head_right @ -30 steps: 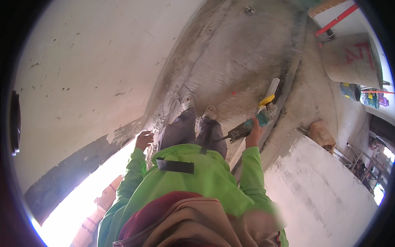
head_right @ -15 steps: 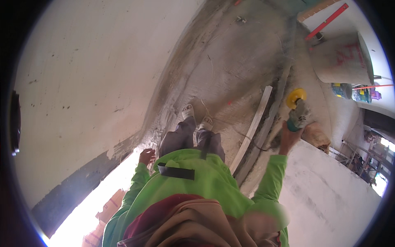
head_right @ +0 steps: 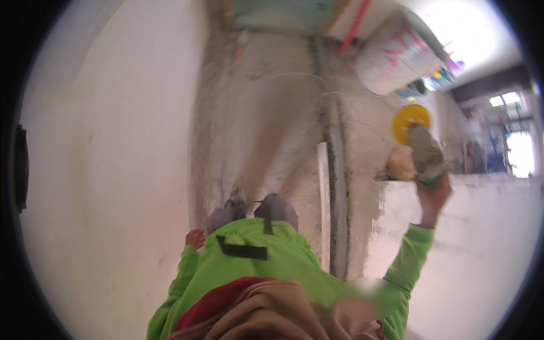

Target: The person uses an angle grinder with a yellow disc to grind a section of a concrete wall, moving the tool in circular motions to smooth the surface. The person remains kneeling throughout the task.

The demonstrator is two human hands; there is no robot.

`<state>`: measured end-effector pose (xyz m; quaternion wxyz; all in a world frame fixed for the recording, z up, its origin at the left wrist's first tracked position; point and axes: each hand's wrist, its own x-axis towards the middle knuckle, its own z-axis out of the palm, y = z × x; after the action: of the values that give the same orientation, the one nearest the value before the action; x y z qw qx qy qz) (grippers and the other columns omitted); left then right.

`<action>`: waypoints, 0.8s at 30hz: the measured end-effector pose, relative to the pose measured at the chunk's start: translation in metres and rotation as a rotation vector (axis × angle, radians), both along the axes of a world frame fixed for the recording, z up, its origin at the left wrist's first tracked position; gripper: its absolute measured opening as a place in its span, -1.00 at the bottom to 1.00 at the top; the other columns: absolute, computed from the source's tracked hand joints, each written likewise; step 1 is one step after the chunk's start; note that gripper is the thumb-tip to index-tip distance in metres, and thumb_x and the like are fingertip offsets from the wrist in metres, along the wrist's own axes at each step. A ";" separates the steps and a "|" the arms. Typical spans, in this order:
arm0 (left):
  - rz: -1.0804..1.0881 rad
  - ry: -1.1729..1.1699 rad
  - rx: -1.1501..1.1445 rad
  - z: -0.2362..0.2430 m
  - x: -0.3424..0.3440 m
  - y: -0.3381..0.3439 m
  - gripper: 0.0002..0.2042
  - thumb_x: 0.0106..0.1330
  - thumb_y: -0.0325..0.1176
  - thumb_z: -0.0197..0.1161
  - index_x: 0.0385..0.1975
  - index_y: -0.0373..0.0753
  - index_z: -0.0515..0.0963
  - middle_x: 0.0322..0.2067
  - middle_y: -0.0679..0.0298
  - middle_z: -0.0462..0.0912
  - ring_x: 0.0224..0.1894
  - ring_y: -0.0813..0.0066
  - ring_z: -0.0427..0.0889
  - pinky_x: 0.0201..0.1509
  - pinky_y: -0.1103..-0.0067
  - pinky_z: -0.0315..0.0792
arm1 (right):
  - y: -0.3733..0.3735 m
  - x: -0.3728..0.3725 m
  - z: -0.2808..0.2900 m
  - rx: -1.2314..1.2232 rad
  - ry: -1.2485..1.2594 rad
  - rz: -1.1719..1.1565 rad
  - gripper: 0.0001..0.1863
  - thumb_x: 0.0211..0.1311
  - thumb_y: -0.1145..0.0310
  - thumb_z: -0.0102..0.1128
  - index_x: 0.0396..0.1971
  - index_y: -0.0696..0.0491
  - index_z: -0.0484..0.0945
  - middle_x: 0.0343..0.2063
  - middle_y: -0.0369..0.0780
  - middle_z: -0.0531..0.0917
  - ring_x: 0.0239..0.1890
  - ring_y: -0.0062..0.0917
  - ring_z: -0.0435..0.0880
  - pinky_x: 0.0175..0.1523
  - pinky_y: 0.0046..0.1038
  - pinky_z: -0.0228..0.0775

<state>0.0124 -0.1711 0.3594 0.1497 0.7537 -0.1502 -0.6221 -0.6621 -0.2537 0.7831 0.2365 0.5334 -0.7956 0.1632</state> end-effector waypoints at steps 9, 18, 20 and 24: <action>-0.099 -0.051 0.063 -0.019 0.021 -0.271 -0.71 0.24 -0.21 0.24 -0.07 -0.04 0.44 -0.38 0.24 0.59 -0.40 0.31 0.61 -0.44 0.41 0.45 | -0.065 0.071 -0.099 -0.076 -0.758 -0.093 -0.36 -0.19 0.24 0.46 -0.03 0.11 0.43 -0.33 -0.01 0.67 -0.26 -0.10 0.69 -0.13 -0.21 0.53; -0.388 -0.027 0.004 -0.016 -0.109 -0.431 -0.73 0.25 -0.29 0.22 -0.08 -0.16 0.47 -0.38 0.22 0.62 -0.38 0.34 0.64 -0.39 0.39 0.51 | -0.166 0.034 -0.184 0.404 -1.000 -0.384 -0.27 -0.29 0.10 0.49 -0.09 0.17 0.40 -0.34 0.02 0.65 -0.22 -0.03 0.65 -0.11 -0.17 0.48; -0.416 -0.017 0.009 -0.005 -0.132 -0.458 -0.72 0.25 -0.27 0.24 -0.08 -0.18 0.47 -0.38 0.22 0.62 -0.39 0.35 0.64 -0.39 0.39 0.52 | -0.191 0.026 -0.189 0.457 -1.005 -0.355 -0.27 -0.26 0.01 0.44 -0.13 0.17 0.38 -0.37 0.05 0.63 -0.24 0.00 0.63 -0.12 -0.11 0.44; -0.432 -0.032 -0.021 -0.006 -0.150 -0.519 -0.70 0.26 -0.23 0.27 -0.09 -0.20 0.46 -0.39 0.20 0.63 -0.41 0.36 0.65 -0.42 0.43 0.53 | -0.240 0.013 -0.201 0.526 -1.005 -0.324 -0.27 -0.24 -0.03 0.40 -0.12 0.16 0.38 -0.36 0.06 0.63 -0.24 0.00 0.64 -0.14 -0.11 0.44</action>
<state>-0.1372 -0.6899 0.3536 0.0186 0.7121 -0.3171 -0.6261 -0.6489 -0.4942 0.5825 -0.2877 0.3031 -0.8952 0.1550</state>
